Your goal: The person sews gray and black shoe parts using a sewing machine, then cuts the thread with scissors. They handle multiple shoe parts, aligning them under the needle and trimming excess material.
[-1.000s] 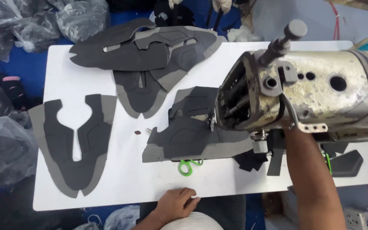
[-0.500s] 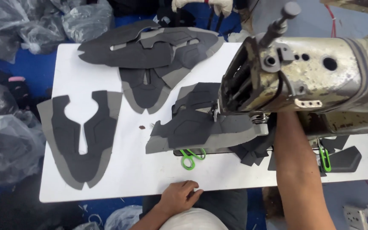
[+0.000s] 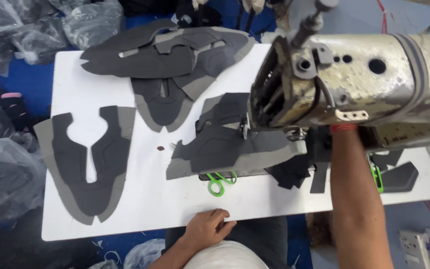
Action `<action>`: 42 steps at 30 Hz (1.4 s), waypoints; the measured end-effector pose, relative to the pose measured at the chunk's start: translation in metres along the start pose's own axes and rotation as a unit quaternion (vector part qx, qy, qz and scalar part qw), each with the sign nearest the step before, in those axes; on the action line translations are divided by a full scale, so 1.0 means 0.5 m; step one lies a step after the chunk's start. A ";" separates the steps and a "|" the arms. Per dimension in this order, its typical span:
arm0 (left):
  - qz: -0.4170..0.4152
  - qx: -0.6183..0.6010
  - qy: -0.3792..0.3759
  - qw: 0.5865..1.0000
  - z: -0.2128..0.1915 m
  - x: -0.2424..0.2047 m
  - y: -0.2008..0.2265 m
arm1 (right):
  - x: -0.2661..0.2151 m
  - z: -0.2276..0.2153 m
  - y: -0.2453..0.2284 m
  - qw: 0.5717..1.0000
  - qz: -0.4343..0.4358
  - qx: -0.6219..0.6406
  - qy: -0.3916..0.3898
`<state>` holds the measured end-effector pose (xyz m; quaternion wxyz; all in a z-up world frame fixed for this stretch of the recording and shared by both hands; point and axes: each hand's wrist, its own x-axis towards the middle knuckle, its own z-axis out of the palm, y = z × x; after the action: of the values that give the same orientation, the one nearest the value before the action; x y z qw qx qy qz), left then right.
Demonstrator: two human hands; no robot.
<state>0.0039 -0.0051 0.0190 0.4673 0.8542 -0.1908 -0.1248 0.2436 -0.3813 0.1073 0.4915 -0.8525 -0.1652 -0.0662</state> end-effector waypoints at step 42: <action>-0.181 -0.571 0.174 0.782 -0.131 0.274 0.145 | -0.187 0.218 -0.309 0.949 0.201 0.215 0.110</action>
<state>0.1370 -0.0521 0.1106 0.8633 0.4575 0.1584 -0.1425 0.0969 -0.2363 0.1523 0.6816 -0.7293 0.0548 -0.0220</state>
